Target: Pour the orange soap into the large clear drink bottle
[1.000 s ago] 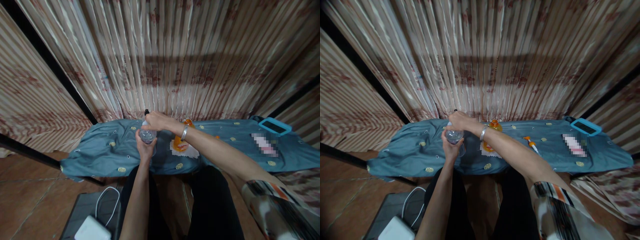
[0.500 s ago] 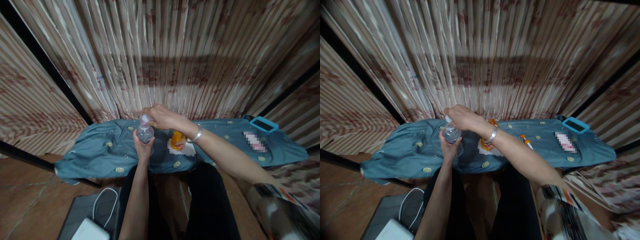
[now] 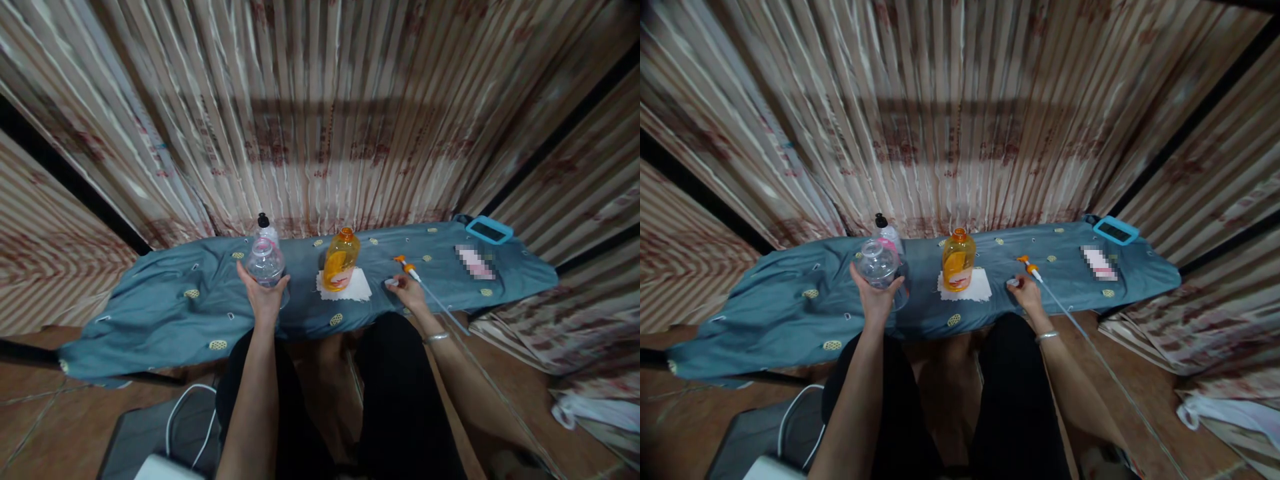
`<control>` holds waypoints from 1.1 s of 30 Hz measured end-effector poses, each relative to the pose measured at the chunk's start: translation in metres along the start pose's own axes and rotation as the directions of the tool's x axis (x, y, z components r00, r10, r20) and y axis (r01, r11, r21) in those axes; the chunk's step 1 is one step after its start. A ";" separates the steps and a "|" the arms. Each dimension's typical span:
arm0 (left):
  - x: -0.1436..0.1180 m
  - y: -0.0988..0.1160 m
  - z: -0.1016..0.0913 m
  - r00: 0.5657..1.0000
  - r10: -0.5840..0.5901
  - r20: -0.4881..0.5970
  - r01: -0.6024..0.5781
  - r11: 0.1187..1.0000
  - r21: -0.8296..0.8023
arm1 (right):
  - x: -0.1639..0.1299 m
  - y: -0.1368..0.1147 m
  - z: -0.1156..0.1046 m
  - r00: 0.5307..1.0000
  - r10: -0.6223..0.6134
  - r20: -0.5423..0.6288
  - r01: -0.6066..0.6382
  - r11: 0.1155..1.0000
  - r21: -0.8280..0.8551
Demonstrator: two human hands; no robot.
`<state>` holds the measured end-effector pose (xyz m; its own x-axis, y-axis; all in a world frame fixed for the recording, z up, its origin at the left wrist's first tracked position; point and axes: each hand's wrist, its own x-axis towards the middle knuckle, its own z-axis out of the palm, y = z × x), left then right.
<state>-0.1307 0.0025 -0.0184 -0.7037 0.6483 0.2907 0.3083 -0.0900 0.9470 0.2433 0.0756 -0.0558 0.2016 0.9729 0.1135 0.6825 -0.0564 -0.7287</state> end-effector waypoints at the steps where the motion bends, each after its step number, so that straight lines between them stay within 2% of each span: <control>1: 0.000 -0.001 0.000 1.000 -0.017 -0.008 0.017 1.000 0.012 | 0.005 0.007 0.001 0.999 0.038 0.011 -0.038 0.999 -0.033; 4: -0.001 -0.005 0.000 0.996 -0.083 -0.023 0.084 0.995 0.048 | 0.010 0.019 0.005 0.996 0.077 0.036 -0.072 0.992 -0.103; 9: -0.002 -0.008 0.002 0.993 -0.105 -0.055 0.107 0.993 0.043 | -0.003 0.020 0.001 1.000 -0.018 -0.014 0.016 0.995 -0.099; 13: -0.009 -0.006 0.002 0.994 -0.066 -0.090 0.068 0.997 0.023 | -0.029 0.006 -0.005 0.992 -0.126 -0.019 0.126 0.992 -0.023; 16: -0.018 -0.002 -0.001 0.997 -0.056 -0.059 0.056 0.998 0.006 | -0.062 -0.012 -0.002 0.978 -0.208 0.030 0.206 0.976 0.074; 22: -0.041 0.027 -0.008 0.995 0.000 0.103 0.009 0.997 -0.079 | -0.135 -0.058 0.018 0.905 -0.377 0.197 0.302 0.896 0.325; 26: -0.067 0.053 -0.004 0.969 0.018 0.246 0.025 0.985 -0.169 | -0.153 -0.079 0.028 0.879 -0.418 0.228 0.264 0.826 0.498; 28: -0.082 0.065 -0.001 0.936 0.021 0.350 0.067 0.969 -0.237 | -0.154 -0.080 0.028 0.881 -0.414 0.231 0.209 0.777 0.594; 30: -0.097 0.075 0.002 0.884 0.028 0.468 0.137 0.939 -0.315 | -0.153 -0.075 0.025 0.878 -0.410 0.246 0.124 0.693 0.710; 33: -0.116 0.087 0.008 0.800 0.024 0.599 0.257 0.889 -0.379 | -0.155 -0.057 0.019 0.871 -0.389 0.300 -0.079 0.492 0.867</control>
<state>-0.0175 -0.0747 0.0291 -0.1723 0.9697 0.1732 -0.1494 -0.1995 0.9684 0.1593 -0.0677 -0.0447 -0.3004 0.9366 0.1801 -0.2894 0.0904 -0.9529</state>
